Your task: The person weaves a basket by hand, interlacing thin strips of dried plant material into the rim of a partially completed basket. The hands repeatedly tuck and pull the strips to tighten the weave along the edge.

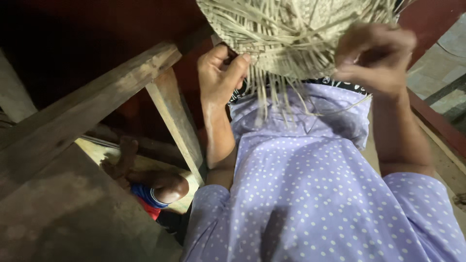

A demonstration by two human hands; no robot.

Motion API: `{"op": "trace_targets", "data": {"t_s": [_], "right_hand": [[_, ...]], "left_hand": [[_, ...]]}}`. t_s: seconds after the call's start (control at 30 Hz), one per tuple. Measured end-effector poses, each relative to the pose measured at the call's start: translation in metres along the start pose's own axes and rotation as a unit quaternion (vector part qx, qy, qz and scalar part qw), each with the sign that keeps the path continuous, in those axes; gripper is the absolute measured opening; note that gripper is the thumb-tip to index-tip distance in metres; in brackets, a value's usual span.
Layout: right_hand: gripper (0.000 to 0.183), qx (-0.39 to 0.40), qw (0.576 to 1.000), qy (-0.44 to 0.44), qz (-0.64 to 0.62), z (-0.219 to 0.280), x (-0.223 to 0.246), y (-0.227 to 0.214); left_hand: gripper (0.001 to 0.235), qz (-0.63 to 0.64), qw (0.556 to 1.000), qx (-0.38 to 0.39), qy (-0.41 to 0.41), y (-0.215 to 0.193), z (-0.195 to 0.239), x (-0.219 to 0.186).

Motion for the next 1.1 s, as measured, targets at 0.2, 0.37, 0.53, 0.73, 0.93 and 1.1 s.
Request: {"op": "trace_targets", "data": {"t_s": [0.2, 0.37, 0.53, 0.73, 0.93, 1.1], "right_hand": [[0.021, 0.054, 0.978, 0.024, 0.202, -0.032, 0.048, 0.056], [0.024, 0.070, 0.945, -0.038, 0.318, -0.029, 0.020, 0.066], [0.028, 0.052, 0.935, -0.058, 0.347, -0.026, 0.007, 0.069], [0.031, 0.053, 0.926, -0.059, 0.370, -0.028, 0.007, 0.071], [0.029, 0.043, 0.920, -0.068, 0.383, -0.027, 0.008, 0.075], [0.022, 0.052, 0.888, -0.090, 0.448, -0.026, 0.010, 0.078]], "left_hand": [[0.045, 0.028, 0.999, 0.013, 0.042, 0.000, -0.001, 0.006], [0.026, 0.017, 0.996, -0.015, 0.089, 0.003, 0.000, 0.009], [0.021, 0.047, 0.994, -0.007, 0.099, 0.001, 0.001, 0.016], [0.039, 0.054, 0.996, -0.045, 0.050, 0.006, 0.002, 0.017], [0.013, 0.011, 0.996, -0.037, 0.083, 0.009, 0.007, 0.015], [0.008, -0.002, 0.993, -0.023, 0.117, 0.011, 0.008, 0.012]]}}
Point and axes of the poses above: each hand's wrist, its own z-axis away from the middle knuckle, its own y-axis out of the palm, x = y × z, the point moved 3 cm from there along -z, towards the middle knuckle, and after that the axes turned 6 degrees about -x, right-handed, at the moved point
